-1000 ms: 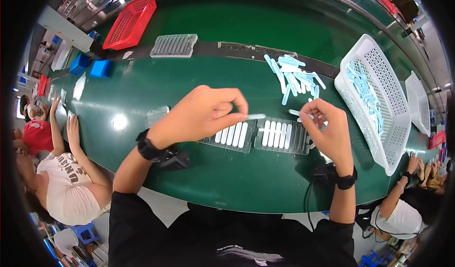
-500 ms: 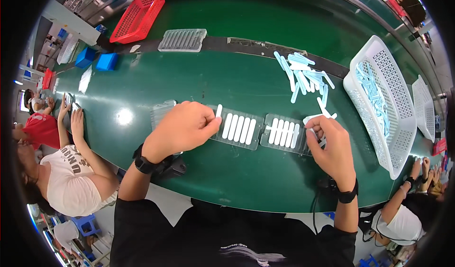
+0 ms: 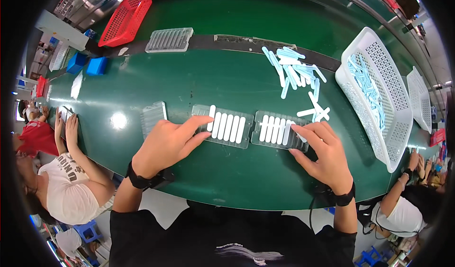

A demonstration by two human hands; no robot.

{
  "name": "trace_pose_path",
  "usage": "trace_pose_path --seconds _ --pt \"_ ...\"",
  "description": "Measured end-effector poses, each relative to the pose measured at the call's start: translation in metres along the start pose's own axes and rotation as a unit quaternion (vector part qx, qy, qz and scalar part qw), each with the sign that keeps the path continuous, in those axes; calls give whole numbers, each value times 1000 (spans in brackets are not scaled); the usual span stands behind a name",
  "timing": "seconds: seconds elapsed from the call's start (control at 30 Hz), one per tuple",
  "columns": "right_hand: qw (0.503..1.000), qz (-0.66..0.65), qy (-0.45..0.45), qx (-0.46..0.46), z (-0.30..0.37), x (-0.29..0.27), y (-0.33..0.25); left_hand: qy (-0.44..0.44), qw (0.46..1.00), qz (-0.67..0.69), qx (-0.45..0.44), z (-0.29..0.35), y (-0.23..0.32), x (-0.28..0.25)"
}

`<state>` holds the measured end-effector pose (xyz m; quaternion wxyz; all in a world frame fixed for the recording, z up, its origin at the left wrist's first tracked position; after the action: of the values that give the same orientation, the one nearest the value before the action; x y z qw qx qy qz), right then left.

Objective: The person is manually assembling small white plastic components into clear trays on a factory production line.

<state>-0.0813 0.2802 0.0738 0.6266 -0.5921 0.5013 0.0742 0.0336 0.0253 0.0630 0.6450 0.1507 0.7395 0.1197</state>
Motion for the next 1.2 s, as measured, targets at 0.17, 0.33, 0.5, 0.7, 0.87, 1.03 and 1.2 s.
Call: trace_pose_path --seconds 0.17,0.33,0.5,0.7,0.87,1.03,1.2 --pt "1000 12 -15 10 -1 4 -5 -53 991 -96 81 4 11 9" --pt "998 63 0 9 2 4 -10 -37 984 -138 106 11 20 7" --pt "990 137 -20 -31 8 2 -14 -28 979 -163 123 10 25 6" --pt "997 76 -24 17 8 1 -8 -13 983 -137 122 10 23 3" --pt "992 127 -1 5 9 -6 -2 -28 983 -134 123 8 21 5" --pt "995 99 -7 19 3 -2 -2 -26 984 -126 122 8 23 4" --pt "967 240 -37 -76 10 15 -25 1 981 -150 122 10 26 2"
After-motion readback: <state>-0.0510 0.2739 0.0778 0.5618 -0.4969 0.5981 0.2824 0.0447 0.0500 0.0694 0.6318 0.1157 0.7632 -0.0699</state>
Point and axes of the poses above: each hand's wrist, its own z-axis away from the middle knuckle, its own x-axis out of the palm, y = z × x, the point moved 9 cm from there along -z, towards the middle knuckle, and after that the axes turned 9 degrees about -z, right-handed, at the moved point
